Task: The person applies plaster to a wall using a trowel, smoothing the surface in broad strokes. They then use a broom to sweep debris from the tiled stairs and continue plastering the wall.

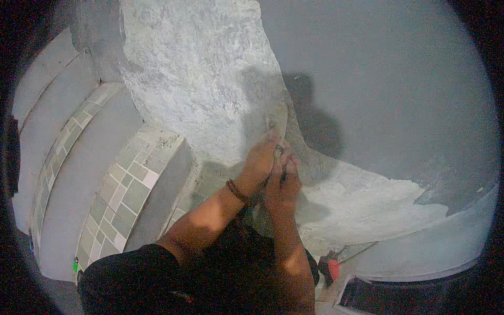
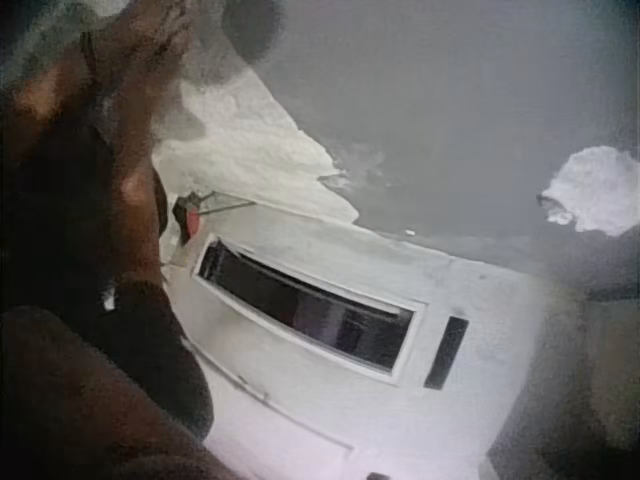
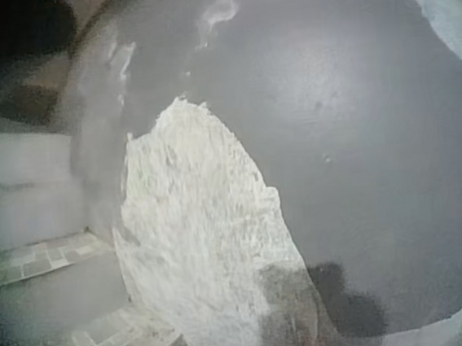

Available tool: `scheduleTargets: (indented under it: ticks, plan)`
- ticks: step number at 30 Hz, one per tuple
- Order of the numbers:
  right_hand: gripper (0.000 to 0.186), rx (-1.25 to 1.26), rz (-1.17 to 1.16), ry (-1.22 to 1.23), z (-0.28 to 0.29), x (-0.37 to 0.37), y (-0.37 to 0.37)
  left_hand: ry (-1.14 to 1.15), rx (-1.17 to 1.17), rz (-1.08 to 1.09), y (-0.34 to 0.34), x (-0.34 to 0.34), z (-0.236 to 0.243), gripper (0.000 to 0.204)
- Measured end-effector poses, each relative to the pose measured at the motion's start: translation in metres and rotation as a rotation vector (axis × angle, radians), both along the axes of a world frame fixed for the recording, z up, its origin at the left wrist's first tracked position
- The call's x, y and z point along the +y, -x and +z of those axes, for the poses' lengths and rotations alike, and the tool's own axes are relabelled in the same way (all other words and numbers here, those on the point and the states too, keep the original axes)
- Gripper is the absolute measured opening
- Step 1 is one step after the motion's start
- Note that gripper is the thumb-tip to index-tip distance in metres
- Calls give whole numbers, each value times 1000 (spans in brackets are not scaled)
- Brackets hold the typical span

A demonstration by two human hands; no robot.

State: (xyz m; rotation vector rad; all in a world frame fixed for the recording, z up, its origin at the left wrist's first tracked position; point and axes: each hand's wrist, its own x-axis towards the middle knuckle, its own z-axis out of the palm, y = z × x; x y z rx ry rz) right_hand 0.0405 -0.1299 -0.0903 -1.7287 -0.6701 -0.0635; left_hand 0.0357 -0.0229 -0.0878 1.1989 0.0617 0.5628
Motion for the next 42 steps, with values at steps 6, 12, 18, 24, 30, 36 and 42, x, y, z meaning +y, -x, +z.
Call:
scheduleTargets:
  ticks: [6, 12, 18, 24, 30, 36, 42]
  plan:
    - [23, -170, -94, -15, 6, 10, 8, 239, -9, -112, 14, -4, 28, 50]
    - [36, -374, -160, 57, 35, 17, 10, -379, -60, 204, 5, 11, 43, 55]
    - [38, -30, -44, -95, 58, 22, 22, -104, 5, 13, 22, 9, 74, 52]
    - [37, 10, -37, 7, 54, 20, 14, -113, -37, -4, 14, 18, 79, 51]
    - [32, -30, -11, -224, 51, 28, 22, 10, 94, -7, 23, 10, 77, 51]
    - [33, -16, -59, -58, 63, 22, 21, -148, -53, 28, 6, 20, 78, 52]
    - [36, 18, -9, -186, 59, 24, 31, -570, 8, 294, 21, 12, 63, 46]
